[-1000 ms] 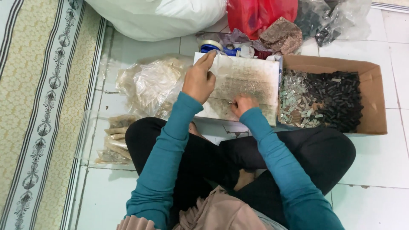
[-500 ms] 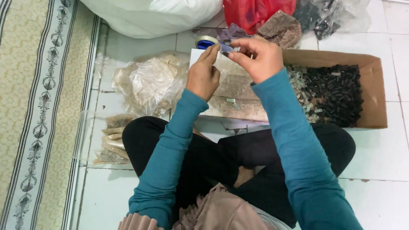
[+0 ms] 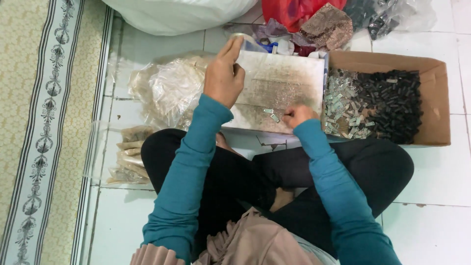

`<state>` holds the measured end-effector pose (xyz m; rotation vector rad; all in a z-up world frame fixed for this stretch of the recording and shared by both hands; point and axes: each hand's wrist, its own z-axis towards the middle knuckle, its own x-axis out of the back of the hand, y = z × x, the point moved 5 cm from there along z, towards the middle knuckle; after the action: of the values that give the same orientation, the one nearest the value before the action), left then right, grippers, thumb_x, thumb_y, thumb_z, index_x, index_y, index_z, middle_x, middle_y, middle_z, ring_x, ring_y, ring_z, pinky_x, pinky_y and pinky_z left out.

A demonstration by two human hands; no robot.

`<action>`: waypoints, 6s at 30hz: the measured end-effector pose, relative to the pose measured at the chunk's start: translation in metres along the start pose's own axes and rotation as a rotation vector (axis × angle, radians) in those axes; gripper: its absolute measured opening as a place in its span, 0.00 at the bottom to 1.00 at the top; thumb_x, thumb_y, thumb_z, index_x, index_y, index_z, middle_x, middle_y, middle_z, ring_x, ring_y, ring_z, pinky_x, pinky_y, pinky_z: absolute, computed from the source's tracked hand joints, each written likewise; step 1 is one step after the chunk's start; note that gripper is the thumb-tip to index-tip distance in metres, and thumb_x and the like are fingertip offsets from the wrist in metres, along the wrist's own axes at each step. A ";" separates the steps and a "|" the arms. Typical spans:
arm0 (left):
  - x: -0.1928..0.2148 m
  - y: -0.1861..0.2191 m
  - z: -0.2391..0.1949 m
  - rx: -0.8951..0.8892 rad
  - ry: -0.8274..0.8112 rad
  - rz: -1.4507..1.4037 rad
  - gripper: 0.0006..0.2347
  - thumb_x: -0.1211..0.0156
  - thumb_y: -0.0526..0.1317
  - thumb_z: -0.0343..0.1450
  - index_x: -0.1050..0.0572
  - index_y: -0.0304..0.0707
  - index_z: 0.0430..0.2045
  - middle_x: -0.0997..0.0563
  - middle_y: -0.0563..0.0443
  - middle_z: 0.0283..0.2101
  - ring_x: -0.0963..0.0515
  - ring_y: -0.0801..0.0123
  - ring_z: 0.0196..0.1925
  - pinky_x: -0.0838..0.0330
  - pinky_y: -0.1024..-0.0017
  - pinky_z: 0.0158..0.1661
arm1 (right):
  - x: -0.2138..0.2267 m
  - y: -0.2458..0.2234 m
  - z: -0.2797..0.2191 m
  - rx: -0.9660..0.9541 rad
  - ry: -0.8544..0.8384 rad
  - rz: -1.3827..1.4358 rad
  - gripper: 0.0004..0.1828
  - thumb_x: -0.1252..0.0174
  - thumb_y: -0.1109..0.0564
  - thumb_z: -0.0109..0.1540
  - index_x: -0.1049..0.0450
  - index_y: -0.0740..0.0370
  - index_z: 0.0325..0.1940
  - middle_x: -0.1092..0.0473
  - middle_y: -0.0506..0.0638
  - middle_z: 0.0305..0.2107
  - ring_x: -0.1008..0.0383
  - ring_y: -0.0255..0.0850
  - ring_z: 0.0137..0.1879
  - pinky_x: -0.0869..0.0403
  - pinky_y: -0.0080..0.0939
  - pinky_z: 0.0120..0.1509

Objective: Sorting small metal components and packaging them into individual plastic bags on the floor.

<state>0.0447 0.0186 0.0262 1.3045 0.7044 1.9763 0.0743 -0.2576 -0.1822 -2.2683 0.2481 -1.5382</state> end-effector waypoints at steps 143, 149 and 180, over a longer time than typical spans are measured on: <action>-0.007 -0.168 -0.051 0.493 -0.108 -0.442 0.16 0.41 0.38 0.74 0.21 0.44 0.56 0.15 0.42 0.47 0.13 0.61 0.40 0.21 0.66 0.39 | 0.185 -0.129 0.019 0.520 0.552 0.785 0.03 0.34 0.58 0.71 0.18 0.58 0.47 0.23 0.49 0.31 0.26 0.33 0.42 0.25 0.39 0.54; -0.010 -0.158 -0.055 0.516 -0.169 -0.332 0.17 0.42 0.39 0.74 0.23 0.45 0.59 0.17 0.39 0.52 0.15 0.52 0.47 0.20 0.59 0.46 | 0.216 -0.134 0.000 0.605 0.493 0.743 0.04 0.37 0.58 0.73 0.20 0.60 0.49 0.27 0.48 0.30 0.31 0.32 0.42 0.26 0.39 0.56; -0.169 -0.118 -0.093 -0.075 -0.783 0.340 0.46 0.27 0.34 0.64 0.52 0.51 0.76 0.44 0.46 0.77 0.49 0.54 0.80 0.59 0.44 0.74 | -0.008 -0.021 -0.029 0.603 0.227 0.181 0.21 0.39 0.48 0.61 0.21 0.36 0.59 0.29 0.40 0.65 0.40 0.48 0.77 0.46 0.54 0.73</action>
<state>0.0339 -0.0433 -0.1911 2.0558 0.0269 1.4944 0.0434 -0.2416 -0.1711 -1.5686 0.0363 -1.5175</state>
